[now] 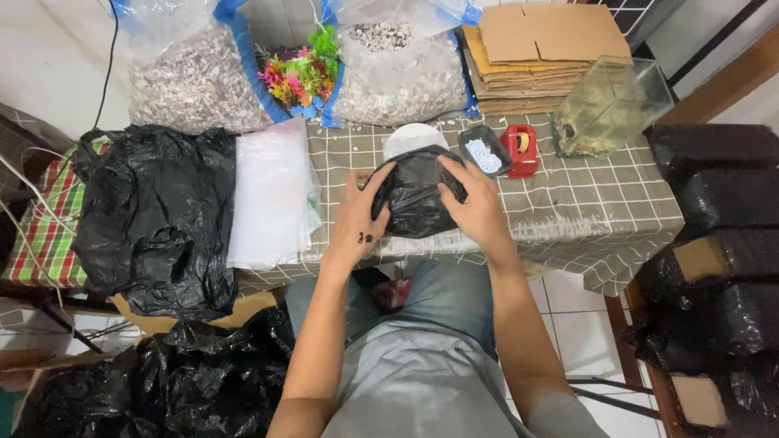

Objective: The person places a black plastic bag on a digital scale, adjusts it, and then removes it. They then pick up a flat cardboard box, fold it into a rectangular container, and place it on the scale. The person opens and closes the box flaps while it sits on the scale.

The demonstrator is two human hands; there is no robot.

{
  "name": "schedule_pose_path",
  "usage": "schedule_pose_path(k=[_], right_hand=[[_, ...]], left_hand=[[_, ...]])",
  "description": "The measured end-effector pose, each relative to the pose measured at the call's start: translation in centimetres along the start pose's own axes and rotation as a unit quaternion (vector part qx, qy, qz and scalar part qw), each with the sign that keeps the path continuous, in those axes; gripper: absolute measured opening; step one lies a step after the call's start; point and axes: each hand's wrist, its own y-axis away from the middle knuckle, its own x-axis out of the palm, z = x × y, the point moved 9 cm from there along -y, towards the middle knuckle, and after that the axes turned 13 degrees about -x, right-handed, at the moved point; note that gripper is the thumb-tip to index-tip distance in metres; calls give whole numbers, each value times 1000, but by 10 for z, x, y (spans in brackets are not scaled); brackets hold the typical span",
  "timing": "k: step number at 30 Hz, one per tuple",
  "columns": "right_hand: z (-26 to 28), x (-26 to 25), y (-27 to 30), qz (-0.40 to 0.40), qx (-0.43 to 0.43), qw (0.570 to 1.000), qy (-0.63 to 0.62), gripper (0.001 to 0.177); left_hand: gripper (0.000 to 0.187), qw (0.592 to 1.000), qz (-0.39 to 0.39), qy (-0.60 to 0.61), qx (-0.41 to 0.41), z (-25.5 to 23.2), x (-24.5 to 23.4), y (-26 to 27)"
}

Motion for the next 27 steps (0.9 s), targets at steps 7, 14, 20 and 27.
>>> schedule_pose_path(k=[7,14,20,27], right_hand=[[-25,-1,-13,-28,-39,993,-104,30],[-69,4,-25,-159,21,983,-86,27],[-92,54,-40,-22,53,982,181,58],[-80,49,-35,-25,80,994,75,40]], left_hand=[[62,997,-50,55,-23,9,-22,-2],[65,973,-169,142,-68,38,-52,2],[61,974,-155,152,-62,44,-39,5],[35,950,-256,170,-56,73,-57,3]])
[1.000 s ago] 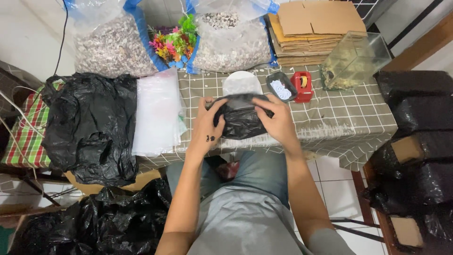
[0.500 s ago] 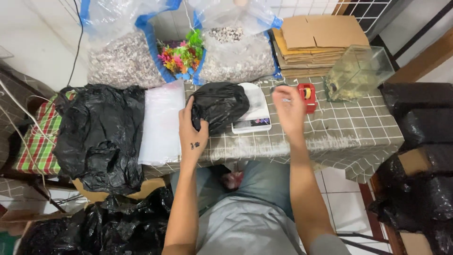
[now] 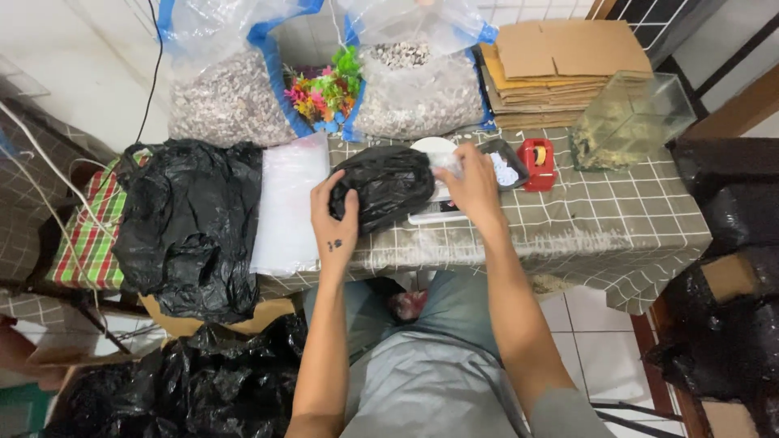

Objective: The person places a black plastic bag on a digital scale, adjusts it, and then removes it. They then pick up a flat cardboard box, fold it into a rectangular container, and place it on the scale. The person opens and closes the box flaps while it sits on the scale.

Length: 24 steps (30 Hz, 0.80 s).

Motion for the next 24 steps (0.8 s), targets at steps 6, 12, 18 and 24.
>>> schedule_pose_path(k=[6,12,18,24], right_hand=[[18,-30,14,-34,-15,997,-70,28],[34,-94,23,-196,-107,974,22,29],[65,-140,34,-361,-144,914,-115,25],[21,-59,12,-229,-91,945,-213,29]], left_hand=[[28,995,-5,80,-67,-6,-4,2],[29,994,25,85,-60,1,13,0],[36,990,133,37,4,2,75,-12],[37,982,179,46,-34,3,133,-23]])
